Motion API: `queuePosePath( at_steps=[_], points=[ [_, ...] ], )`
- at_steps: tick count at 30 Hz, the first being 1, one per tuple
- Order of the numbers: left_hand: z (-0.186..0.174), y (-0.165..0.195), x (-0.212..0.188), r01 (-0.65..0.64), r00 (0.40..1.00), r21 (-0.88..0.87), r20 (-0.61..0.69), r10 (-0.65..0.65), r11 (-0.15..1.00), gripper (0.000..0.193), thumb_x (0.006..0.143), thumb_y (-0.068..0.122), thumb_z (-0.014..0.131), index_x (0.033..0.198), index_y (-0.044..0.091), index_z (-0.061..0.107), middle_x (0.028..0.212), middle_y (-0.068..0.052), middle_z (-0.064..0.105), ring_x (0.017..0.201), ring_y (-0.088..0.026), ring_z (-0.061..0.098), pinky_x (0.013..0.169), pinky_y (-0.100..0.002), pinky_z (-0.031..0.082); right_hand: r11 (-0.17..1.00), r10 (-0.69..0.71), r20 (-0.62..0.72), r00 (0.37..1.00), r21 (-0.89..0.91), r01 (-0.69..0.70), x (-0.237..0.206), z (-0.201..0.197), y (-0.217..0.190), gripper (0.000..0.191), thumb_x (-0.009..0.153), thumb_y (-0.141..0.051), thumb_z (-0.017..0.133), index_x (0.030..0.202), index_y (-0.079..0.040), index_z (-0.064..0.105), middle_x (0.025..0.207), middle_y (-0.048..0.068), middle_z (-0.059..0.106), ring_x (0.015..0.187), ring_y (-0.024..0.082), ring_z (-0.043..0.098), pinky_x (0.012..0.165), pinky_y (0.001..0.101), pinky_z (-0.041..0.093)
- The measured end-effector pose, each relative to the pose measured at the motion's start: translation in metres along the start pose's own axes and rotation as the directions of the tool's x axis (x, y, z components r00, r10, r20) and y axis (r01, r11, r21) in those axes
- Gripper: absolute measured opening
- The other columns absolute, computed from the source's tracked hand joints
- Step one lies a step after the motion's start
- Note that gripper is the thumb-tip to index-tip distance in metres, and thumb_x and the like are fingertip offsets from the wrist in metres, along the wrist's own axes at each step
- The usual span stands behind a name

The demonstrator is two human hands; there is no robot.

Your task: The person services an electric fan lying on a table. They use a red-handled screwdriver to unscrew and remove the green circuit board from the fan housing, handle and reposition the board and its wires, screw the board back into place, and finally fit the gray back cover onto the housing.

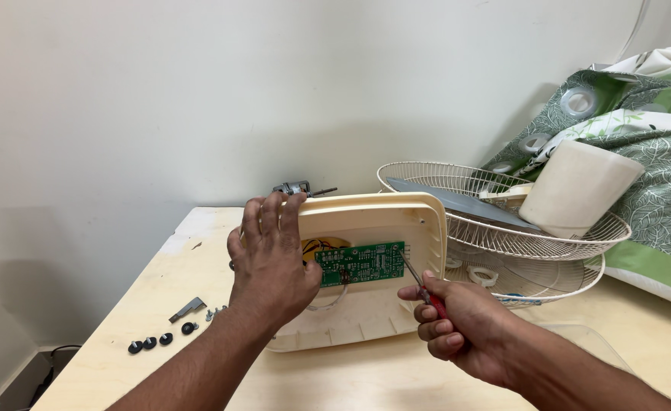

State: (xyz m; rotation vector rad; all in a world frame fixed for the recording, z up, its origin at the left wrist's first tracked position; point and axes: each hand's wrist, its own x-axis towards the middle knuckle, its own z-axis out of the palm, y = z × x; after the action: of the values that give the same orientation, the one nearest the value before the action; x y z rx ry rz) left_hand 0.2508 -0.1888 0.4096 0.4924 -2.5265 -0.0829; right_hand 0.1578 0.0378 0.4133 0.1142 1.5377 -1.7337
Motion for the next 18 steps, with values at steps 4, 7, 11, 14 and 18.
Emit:
queuePosePath(
  at_steps=[4, 7, 11, 14, 18],
  points=[
    [0.0010, -0.0010, -0.0003, -0.016, 1.000, -0.003, -0.027, 0.016, 1.000, 0.102, 0.073, 0.023, 0.073, 0.156, 0.021, 0.014, 0.151, -0.011, 0.020, 0.143, -0.032, 0.011, 0.110, -0.062, 0.021, 1.000, -0.005, 0.016, 1.000, -0.006, 0.005, -0.0017, 0.0004, -0.0030, 0.041, 0.107, -0.041, 0.038, 0.111, -0.003, 0.055, 0.067, -0.002, 0.034, 0.048, 0.006, 0.024, 0.034, 0.0192, 0.022],
    [0.0019, -0.0004, 0.0000, -0.004, 1.000, 0.012, -0.020, 0.004, 1.000, 0.102, 0.073, 0.022, 0.073, 0.157, 0.021, 0.014, 0.150, -0.012, 0.020, 0.142, -0.031, 0.012, 0.109, -0.062, 0.022, 1.000, 0.005, 0.000, 1.000, -0.007, -0.005, -0.0037, 0.0014, -0.0035, 0.042, 0.107, -0.041, 0.038, 0.111, -0.003, 0.054, 0.068, -0.002, 0.034, 0.049, 0.006, 0.025, 0.035, 0.0190, 0.022],
    [0.0026, 0.0000, -0.0002, -0.021, 0.998, 0.007, -0.051, 0.021, 1.000, 0.103, 0.072, 0.022, 0.074, 0.156, 0.021, 0.014, 0.150, -0.012, 0.020, 0.144, -0.033, 0.012, 0.108, -0.063, 0.022, 1.000, 0.001, 0.011, 1.000, 0.012, -0.001, -0.0059, 0.0022, -0.0037, 0.041, 0.107, -0.040, 0.038, 0.112, -0.003, 0.054, 0.068, -0.002, 0.034, 0.049, 0.006, 0.025, 0.035, 0.0190, 0.022],
    [0.0029, -0.0003, -0.0014, -0.032, 0.997, 0.013, -0.074, 0.033, 0.999, 0.103, 0.072, 0.022, 0.074, 0.156, 0.020, 0.015, 0.150, -0.013, 0.020, 0.141, -0.032, 0.013, 0.108, -0.063, 0.023, 1.000, 0.000, 0.016, 1.000, -0.005, 0.000, -0.0077, 0.0016, -0.0040, 0.041, 0.107, -0.040, 0.038, 0.112, -0.003, 0.054, 0.068, -0.002, 0.034, 0.049, 0.006, 0.024, 0.035, 0.0194, 0.022],
    [0.0029, 0.0004, -0.0013, -0.026, 0.997, 0.019, -0.075, 0.027, 0.999, 0.101, 0.072, 0.022, 0.073, 0.155, 0.020, 0.016, 0.150, -0.012, 0.020, 0.141, -0.031, 0.014, 0.108, -0.062, 0.023, 1.000, 0.005, 0.015, 1.000, -0.004, -0.005, -0.0085, 0.0015, -0.0040, 0.041, 0.107, -0.040, 0.037, 0.113, -0.003, 0.053, 0.067, -0.002, 0.033, 0.049, 0.006, 0.024, 0.035, 0.0192, 0.021]
  ],
)
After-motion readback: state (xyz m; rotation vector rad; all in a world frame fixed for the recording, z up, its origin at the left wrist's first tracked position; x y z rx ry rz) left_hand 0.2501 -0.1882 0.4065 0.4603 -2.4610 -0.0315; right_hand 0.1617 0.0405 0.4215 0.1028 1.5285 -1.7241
